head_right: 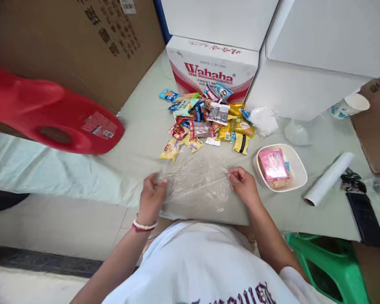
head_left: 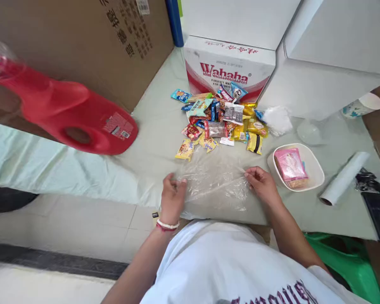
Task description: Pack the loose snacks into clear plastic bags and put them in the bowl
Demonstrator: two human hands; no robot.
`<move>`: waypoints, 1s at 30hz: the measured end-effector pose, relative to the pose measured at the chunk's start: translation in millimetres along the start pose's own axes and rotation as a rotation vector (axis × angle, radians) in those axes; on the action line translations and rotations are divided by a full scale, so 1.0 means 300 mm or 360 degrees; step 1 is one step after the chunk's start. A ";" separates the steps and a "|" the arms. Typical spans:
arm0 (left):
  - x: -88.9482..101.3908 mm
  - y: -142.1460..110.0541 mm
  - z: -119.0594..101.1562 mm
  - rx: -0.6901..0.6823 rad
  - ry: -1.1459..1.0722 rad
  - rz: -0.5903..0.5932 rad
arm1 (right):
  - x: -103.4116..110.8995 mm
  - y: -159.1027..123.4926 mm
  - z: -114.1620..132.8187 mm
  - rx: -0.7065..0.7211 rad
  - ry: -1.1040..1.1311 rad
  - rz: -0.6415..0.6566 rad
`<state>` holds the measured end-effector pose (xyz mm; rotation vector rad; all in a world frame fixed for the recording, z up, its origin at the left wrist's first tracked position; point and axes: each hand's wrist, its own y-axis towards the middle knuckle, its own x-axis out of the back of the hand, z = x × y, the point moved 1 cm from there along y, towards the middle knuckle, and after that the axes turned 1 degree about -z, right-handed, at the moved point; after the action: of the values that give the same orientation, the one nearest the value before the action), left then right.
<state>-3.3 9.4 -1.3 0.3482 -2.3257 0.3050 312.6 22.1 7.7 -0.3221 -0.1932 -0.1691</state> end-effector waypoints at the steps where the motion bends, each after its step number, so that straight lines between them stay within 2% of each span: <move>1: 0.008 -0.018 -0.015 -0.0196 0.0130 -0.0250 | -0.005 -0.002 -0.003 0.0003 0.0001 0.0008; 2: 0.013 -0.034 -0.031 -0.0391 0.0249 -0.0426 | -0.009 -0.004 -0.006 0.0011 -0.0011 0.0015; 3: 0.015 -0.048 -0.047 -0.0582 0.0357 -0.0524 | -0.011 -0.006 -0.007 0.0023 -0.0035 0.0022; 4: 0.012 -0.056 -0.062 -0.0770 0.0454 -0.0546 | -0.011 -0.008 -0.008 0.0039 -0.0072 0.0028; 5: 0.004 -0.060 -0.076 -0.0994 0.0546 -0.0472 | -0.008 -0.011 -0.009 0.0061 -0.0118 0.0042; 6: -0.007 -0.057 -0.088 -0.1194 0.0620 -0.0316 | 0.000 -0.015 -0.010 0.0090 -0.0179 0.0049; 8: -0.032 -0.039 -0.099 -0.1412 0.0732 0.0060 | 0.029 -0.028 -0.014 0.0155 -0.0362 0.0022; 9: -0.043 -0.027 -0.097 -0.1417 0.0777 0.0195 | 0.050 -0.037 -0.017 0.0183 -0.0492 -0.0012; 11: -0.057 -0.003 -0.081 -0.1334 0.0846 0.0317 | 0.100 -0.060 -0.023 0.0209 -0.0810 -0.0059; 14: -0.063 0.005 -0.048 -0.1250 0.0903 0.0356 | 0.163 -0.096 -0.005 0.0183 -0.1302 0.0118; 16: -0.063 -0.004 -0.034 -0.1218 0.0926 0.0353 | 0.179 -0.099 0.051 0.0219 -0.1549 0.0202; 17: -0.063 -0.009 -0.031 -0.1206 0.0936 0.0353 | 0.175 -0.088 0.094 0.0278 -0.1633 0.0166; 20: -0.064 -0.019 -0.033 -0.1199 0.0957 0.0377 | 0.098 0.006 0.255 0.0573 -0.1727 -0.0012; 22: -0.063 -0.019 -0.038 -0.1201 0.0960 0.0380 | -0.007 0.111 0.350 0.0737 -0.1772 0.0092; 24: -0.061 -0.017 -0.041 -0.1206 0.0956 0.0376 | -0.132 0.226 0.410 0.0785 -0.1901 0.0186; 27: -0.056 -0.017 -0.041 -0.1208 0.0951 0.0378 | -0.305 0.364 0.438 0.0834 -0.2077 0.0235; 30: -0.052 -0.018 -0.040 -0.1198 0.0943 0.0374 | -0.396 0.414 0.424 0.0756 -0.2210 0.0199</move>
<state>17.1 10.7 -3.5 -0.3497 -1.7259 -0.3265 201.6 196.0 63.7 0.0777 -1.5570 0.2575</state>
